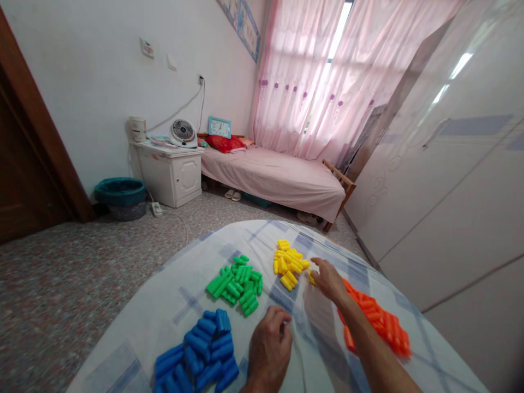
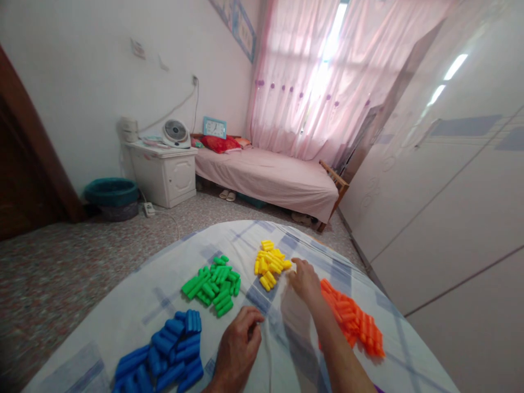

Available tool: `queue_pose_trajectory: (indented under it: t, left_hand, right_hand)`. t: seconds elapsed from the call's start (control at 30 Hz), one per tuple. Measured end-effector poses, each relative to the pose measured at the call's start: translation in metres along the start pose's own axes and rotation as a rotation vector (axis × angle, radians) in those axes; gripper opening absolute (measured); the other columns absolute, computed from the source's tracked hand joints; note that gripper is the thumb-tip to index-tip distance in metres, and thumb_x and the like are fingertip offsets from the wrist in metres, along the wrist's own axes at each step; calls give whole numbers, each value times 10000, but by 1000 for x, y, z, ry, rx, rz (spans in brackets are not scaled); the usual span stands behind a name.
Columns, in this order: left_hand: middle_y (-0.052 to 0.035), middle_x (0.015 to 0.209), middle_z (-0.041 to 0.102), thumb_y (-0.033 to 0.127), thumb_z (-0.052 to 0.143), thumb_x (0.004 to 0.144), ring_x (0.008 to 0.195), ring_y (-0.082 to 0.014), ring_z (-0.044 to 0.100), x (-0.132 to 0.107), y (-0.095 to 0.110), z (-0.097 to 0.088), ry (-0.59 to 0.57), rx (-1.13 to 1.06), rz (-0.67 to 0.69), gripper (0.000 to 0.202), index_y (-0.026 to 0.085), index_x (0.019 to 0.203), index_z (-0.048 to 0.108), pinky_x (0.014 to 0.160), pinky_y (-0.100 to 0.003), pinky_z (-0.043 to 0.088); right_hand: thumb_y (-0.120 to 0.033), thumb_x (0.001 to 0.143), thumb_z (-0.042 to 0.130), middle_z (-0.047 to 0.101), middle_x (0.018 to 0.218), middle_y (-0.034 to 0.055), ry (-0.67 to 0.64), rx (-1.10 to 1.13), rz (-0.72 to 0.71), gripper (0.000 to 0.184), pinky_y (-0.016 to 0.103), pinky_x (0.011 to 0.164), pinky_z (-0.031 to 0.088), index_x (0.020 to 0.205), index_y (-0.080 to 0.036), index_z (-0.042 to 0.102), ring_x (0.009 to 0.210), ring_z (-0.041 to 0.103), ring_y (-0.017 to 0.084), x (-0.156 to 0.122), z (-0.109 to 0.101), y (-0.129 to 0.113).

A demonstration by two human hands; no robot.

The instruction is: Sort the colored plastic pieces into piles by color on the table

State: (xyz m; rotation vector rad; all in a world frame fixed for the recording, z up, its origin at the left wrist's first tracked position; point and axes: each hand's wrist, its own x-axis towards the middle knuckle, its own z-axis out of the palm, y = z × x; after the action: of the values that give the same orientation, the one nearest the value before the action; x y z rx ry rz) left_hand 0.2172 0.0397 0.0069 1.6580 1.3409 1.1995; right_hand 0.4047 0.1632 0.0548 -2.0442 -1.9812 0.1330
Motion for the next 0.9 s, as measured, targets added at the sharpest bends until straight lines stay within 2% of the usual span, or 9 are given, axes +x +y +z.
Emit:
queue_pose_trajectory:
  t: [0.17, 0.33, 0.5, 0.67, 0.9]
  left_hand:
    - [-29, 926, 613, 62, 406, 769, 882, -153, 592, 0, 2, -2, -7, 22, 5, 290, 210, 872, 634, 820, -262, 439]
    - [-26, 916, 617, 59, 408, 765, 882, -154, 595, -1, -1, -1, -1, 26, 21, 292, 212, 870, 634, 812, -259, 440]
    - [-28, 924, 617, 55, 406, 762, 880, -156, 594, 0, -1, 0, 0, 37, 14, 285, 209, 859, 626, 819, -266, 439]
    - [-30, 932, 616, 54, 396, 768, 891, -157, 594, 0, 2, -1, -11, 36, 7, 284, 208, 849, 620, 816, -266, 435]
    - [-28, 932, 618, 69, 402, 775, 879, -155, 599, 0, 2, -1, -13, 35, 1, 273, 213, 845, 623, 797, -255, 435]
  right_hand:
    - [-167, 765, 530, 606, 1155, 130, -63, -90, -9, 458, 322, 837, 412, 1223, -159, 547, 1042, 566, 247, -20, 8, 7]
    - [-198, 816, 484, 584, 1118, 137, -32, -116, 15, 330, 302, 794, 414, 1128, -165, 587, 992, 571, 232, -24, 13, 7]
    - [-210, 781, 537, 618, 1034, 122, -45, -94, 47, 280, 296, 747, 420, 1051, -156, 593, 919, 592, 219, -24, 13, 12]
    - [-340, 815, 537, 659, 1020, 106, 1, 19, 81, 347, 291, 758, 433, 1105, -152, 568, 917, 614, 204, -3, 2, 7]
    - [-479, 826, 499, 691, 954, 85, 76, 232, 110, 437, 278, 731, 463, 1081, -141, 607, 843, 646, 185, 47, -2, -27]
